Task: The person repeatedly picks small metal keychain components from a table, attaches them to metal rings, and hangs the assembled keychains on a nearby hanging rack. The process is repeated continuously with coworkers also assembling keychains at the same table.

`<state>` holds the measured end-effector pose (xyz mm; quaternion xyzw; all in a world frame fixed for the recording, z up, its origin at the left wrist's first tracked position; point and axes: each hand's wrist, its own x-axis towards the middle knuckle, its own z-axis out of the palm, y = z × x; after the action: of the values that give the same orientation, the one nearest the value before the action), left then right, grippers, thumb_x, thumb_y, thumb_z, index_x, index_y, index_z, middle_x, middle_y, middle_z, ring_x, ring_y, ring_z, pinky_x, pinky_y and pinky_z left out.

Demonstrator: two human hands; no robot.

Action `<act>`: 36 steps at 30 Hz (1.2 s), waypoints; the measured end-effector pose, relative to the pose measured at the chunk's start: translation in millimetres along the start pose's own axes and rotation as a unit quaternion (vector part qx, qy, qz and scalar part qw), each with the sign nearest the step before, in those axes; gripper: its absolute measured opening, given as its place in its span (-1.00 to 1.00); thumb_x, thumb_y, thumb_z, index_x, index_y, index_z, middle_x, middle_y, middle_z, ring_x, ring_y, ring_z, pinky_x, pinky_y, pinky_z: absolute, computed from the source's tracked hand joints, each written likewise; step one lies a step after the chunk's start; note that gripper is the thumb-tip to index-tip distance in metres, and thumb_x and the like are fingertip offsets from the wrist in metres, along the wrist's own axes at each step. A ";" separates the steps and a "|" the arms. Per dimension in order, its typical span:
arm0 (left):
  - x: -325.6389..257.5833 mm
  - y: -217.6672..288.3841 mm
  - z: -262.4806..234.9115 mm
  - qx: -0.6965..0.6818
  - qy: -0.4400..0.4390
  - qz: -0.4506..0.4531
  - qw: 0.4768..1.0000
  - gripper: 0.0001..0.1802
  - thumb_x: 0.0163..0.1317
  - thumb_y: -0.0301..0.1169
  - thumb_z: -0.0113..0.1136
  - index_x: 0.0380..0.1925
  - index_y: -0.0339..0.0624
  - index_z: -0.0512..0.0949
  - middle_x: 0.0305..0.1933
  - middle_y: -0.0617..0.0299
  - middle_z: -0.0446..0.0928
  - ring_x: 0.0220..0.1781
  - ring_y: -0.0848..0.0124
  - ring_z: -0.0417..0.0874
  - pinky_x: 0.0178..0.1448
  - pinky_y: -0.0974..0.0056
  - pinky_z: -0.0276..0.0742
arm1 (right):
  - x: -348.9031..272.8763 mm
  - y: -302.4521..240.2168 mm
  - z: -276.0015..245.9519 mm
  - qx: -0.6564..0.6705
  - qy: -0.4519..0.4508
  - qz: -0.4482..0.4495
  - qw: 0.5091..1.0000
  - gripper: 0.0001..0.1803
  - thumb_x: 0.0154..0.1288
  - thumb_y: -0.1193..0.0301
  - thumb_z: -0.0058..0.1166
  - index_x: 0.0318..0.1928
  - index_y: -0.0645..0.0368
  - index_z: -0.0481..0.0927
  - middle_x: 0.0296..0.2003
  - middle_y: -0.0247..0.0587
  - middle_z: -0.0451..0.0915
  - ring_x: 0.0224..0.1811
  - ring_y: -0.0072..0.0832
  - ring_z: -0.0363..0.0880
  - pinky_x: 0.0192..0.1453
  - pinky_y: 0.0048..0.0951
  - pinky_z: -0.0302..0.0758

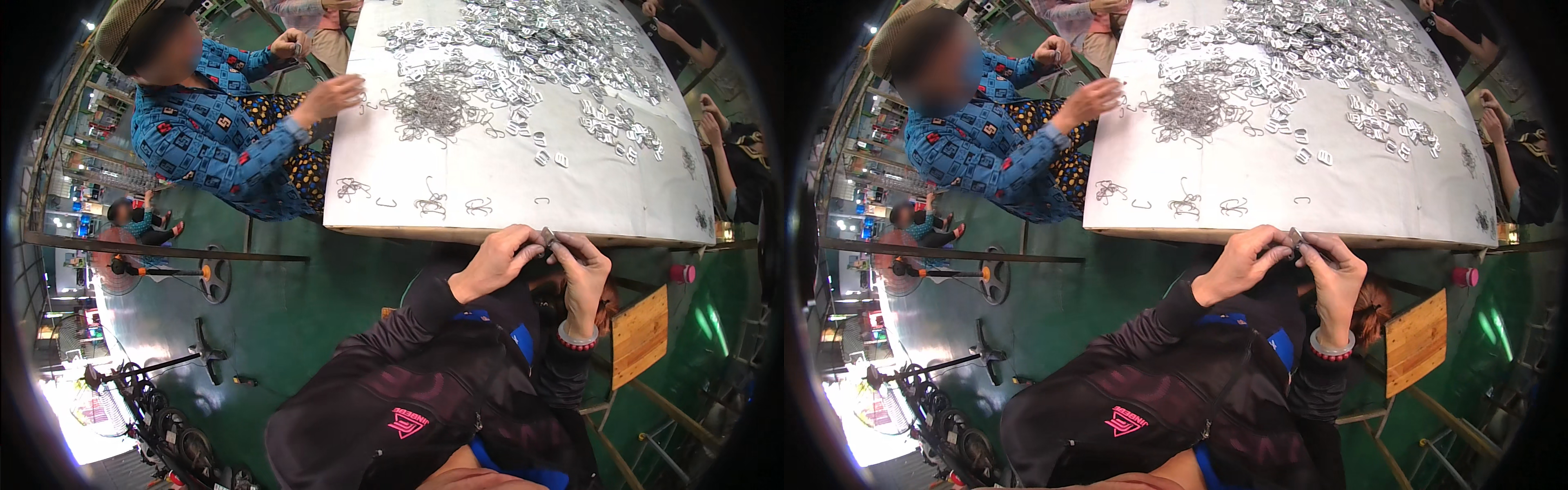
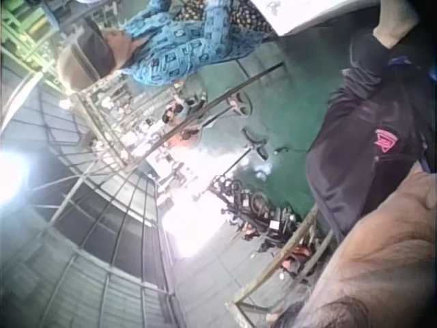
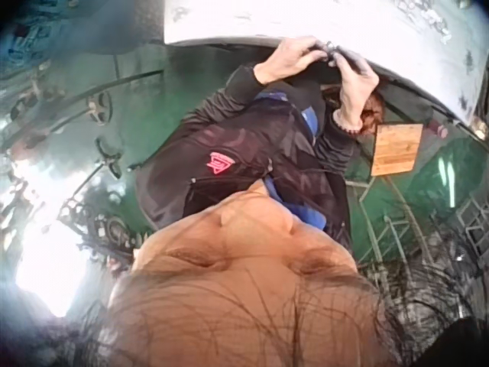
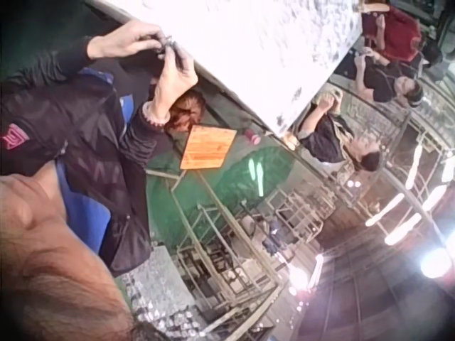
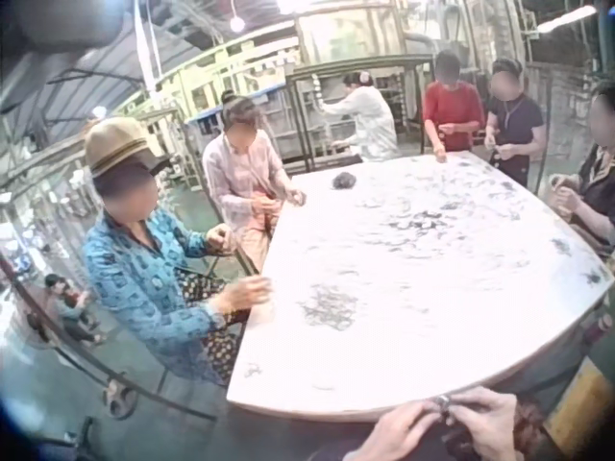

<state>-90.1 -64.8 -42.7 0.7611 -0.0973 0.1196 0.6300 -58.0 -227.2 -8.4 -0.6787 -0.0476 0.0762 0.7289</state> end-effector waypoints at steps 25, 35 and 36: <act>85.2 -153.2 -162.5 0.530 -0.012 -0.014 0.848 -0.82 0.18 -0.44 0.18 -0.26 -0.27 0.45 -0.15 0.01 0.45 -0.05 0.03 0.49 -0.02 0.04 0.49 | 5.3 -0.3 -15.0 0.142 0.000 0.021 0.990 -0.84 0.17 0.67 0.18 -0.20 0.46 0.65 -0.35 -0.05 0.68 -0.40 -0.48 0.65 -0.26 -0.56 0.58; 73.5 -103.7 -137.9 0.385 0.060 -0.036 0.920 -0.93 0.27 -0.55 0.07 -0.29 -0.33 0.48 -0.25 -0.05 0.52 -0.15 -0.03 0.54 -0.05 0.04 0.47 | -11.6 -4.6 -20.8 0.130 0.010 0.018 0.991 -0.83 0.18 0.65 0.19 -0.19 0.46 0.64 -0.32 -0.08 0.68 -0.38 -0.52 0.64 -0.24 -0.56 0.58; 70.8 -88.7 -129.4 0.374 0.065 -0.011 0.925 -0.91 0.30 -0.56 0.05 -0.24 -0.36 0.50 -0.25 -0.01 0.57 -0.18 0.14 0.60 -0.08 0.15 0.50 | -13.0 -3.2 -21.5 0.131 0.009 0.019 0.991 -0.83 0.19 0.65 0.19 -0.19 0.46 0.64 -0.32 -0.08 0.68 -0.38 -0.53 0.63 -0.24 -0.57 0.58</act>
<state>-3.9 79.2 -81.2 0.9330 0.0041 0.1895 0.3060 -67.0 -250.8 -6.3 -0.5791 -0.0177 0.0895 0.8101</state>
